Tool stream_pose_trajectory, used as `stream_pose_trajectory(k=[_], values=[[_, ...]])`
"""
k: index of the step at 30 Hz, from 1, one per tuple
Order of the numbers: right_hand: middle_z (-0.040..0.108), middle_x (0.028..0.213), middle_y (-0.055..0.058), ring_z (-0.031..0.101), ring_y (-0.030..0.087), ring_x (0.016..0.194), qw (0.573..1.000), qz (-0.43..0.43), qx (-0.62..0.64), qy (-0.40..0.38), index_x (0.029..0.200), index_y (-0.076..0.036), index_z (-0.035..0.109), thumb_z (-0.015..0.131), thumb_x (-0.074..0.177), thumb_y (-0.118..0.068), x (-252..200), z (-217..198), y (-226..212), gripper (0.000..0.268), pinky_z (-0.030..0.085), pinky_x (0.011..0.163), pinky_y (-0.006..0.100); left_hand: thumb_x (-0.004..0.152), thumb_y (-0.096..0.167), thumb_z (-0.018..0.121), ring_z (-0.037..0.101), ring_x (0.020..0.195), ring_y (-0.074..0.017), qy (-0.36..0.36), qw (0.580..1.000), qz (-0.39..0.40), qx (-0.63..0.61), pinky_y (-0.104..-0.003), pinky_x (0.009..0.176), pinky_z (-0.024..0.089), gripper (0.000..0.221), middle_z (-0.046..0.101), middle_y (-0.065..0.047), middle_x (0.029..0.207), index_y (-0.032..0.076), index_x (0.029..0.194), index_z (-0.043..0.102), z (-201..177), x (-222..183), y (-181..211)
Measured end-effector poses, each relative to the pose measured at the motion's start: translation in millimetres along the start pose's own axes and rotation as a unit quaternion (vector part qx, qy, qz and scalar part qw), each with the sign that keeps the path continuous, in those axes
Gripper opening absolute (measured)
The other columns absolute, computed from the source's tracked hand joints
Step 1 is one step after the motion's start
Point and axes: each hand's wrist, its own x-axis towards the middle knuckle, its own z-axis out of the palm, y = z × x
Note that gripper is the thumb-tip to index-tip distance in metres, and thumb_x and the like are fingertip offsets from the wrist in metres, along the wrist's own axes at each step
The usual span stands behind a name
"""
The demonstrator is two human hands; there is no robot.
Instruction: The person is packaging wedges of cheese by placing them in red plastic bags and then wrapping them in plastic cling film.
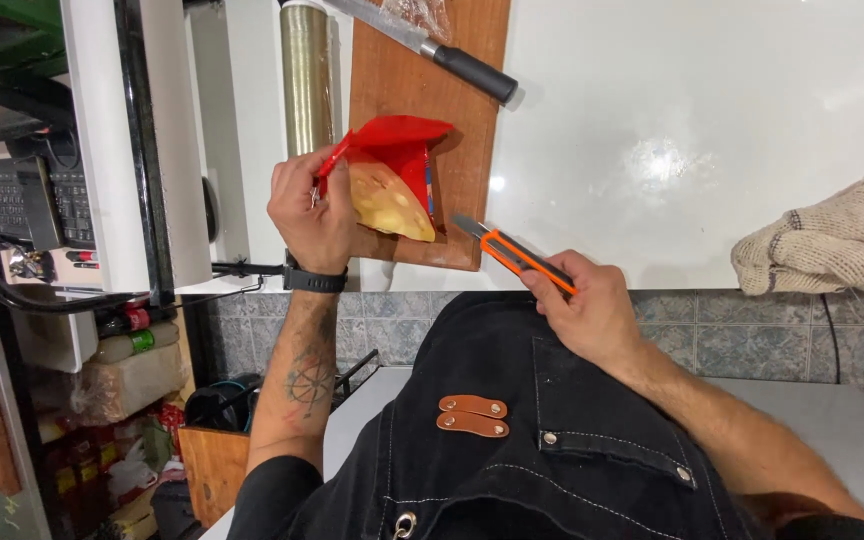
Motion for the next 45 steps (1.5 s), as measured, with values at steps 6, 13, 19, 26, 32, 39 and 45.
stream_pose_trajectory(k=[6, 13, 19, 26, 32, 39, 45], values=[[0.073, 0.075, 0.019, 0.076, 0.043, 0.068, 0.945, -0.235, -0.224, 0.03, 0.128, -0.005, 0.071, 0.064, 0.109, -0.032, 37, 46, -17, 0.034, 0.059, 0.053, 0.053, 0.107, 0.015, 0.073, 0.063, 0.114, -0.0333, -0.028, 0.998, -0.013, -0.047, -0.049, 0.1, 0.051, 0.012, 0.072, -0.011, 0.114, 0.007, 0.108, 0.081, 13, 13, 14], [0.073, 0.089, 0.025, 0.075, 0.039, 0.06, 0.863, -0.32, -0.384, -0.069, 0.159, 0.007, 0.048, 0.06, 0.097, -0.002, 64, 60, -69, 0.063, 0.061, 0.051, 0.058, 0.116, 0.014, 0.06, 0.052, 0.144, -0.0498, -0.103, 0.989, -0.041, -0.098, -0.06, 0.116, 0.048, 0.04, 0.049, -0.025, 0.155, 0.001, 0.153, 0.051, -1, 12, 19], [0.075, 0.1, 0.028, 0.079, 0.044, 0.079, 0.854, -0.271, -0.413, -0.165, 0.164, 0.0, 0.042, 0.071, 0.097, -0.01, 87, 65, -93, 0.074, 0.065, 0.064, 0.058, 0.103, 0.062, 0.07, 0.066, 0.119, -0.0602, -0.135, 0.96, -0.221, 0.106, -0.071, 0.105, 0.051, 0.073, 0.068, -0.032, 0.131, 0.003, 0.145, 0.059, -15, -2, 33], [0.074, 0.101, 0.031, 0.079, 0.042, 0.082, 0.845, -0.279, -0.407, -0.207, 0.162, 0.002, 0.044, 0.078, 0.094, -0.015, 106, 72, -98, 0.078, 0.066, 0.066, 0.052, 0.078, 0.027, 0.104, 0.058, 0.137, -0.0544, -0.138, 0.97, -0.195, -0.054, -0.06, 0.119, 0.047, 0.094, 0.055, -0.031, 0.15, 0.001, 0.153, 0.054, -15, -8, 35], [0.074, 0.095, 0.03, 0.079, 0.04, 0.082, 0.827, -0.283, -0.432, -0.222, 0.159, 0.007, 0.046, 0.082, 0.09, -0.012, 117, 84, -105, 0.08, 0.066, 0.067, 0.051, 0.077, 0.024, 0.105, 0.056, 0.14, -0.0542, -0.14, 0.972, -0.186, -0.04, -0.061, 0.12, 0.046, 0.087, 0.051, -0.03, 0.155, 0.005, 0.148, 0.059, -7, -7, 35], [0.073, 0.082, 0.028, 0.078, 0.037, 0.073, 0.823, -0.27, -0.444, -0.228, 0.153, 0.013, 0.051, 0.075, 0.093, -0.006, 114, 84, -103, 0.067, 0.066, 0.057, 0.05, 0.082, 0.034, 0.102, 0.052, 0.144, -0.0541, -0.145, 0.975, -0.169, -0.013, -0.062, 0.121, 0.043, 0.086, 0.047, -0.03, 0.16, 0.007, 0.151, 0.058, 0, -15, 35], [0.072, 0.079, 0.031, 0.078, 0.041, 0.068, 0.806, -0.262, -0.47, -0.245, 0.148, 0.014, 0.055, 0.066, 0.094, 0.0, 81, 61, -103, 0.057, 0.064, 0.055, 0.058, 0.081, 0.036, 0.103, 0.055, 0.141, -0.0542, -0.129, 0.977, -0.168, 0.012, -0.064, 0.118, 0.046, 0.087, 0.05, -0.029, 0.159, 0.009, 0.15, 0.059, 2, -16, 35]])
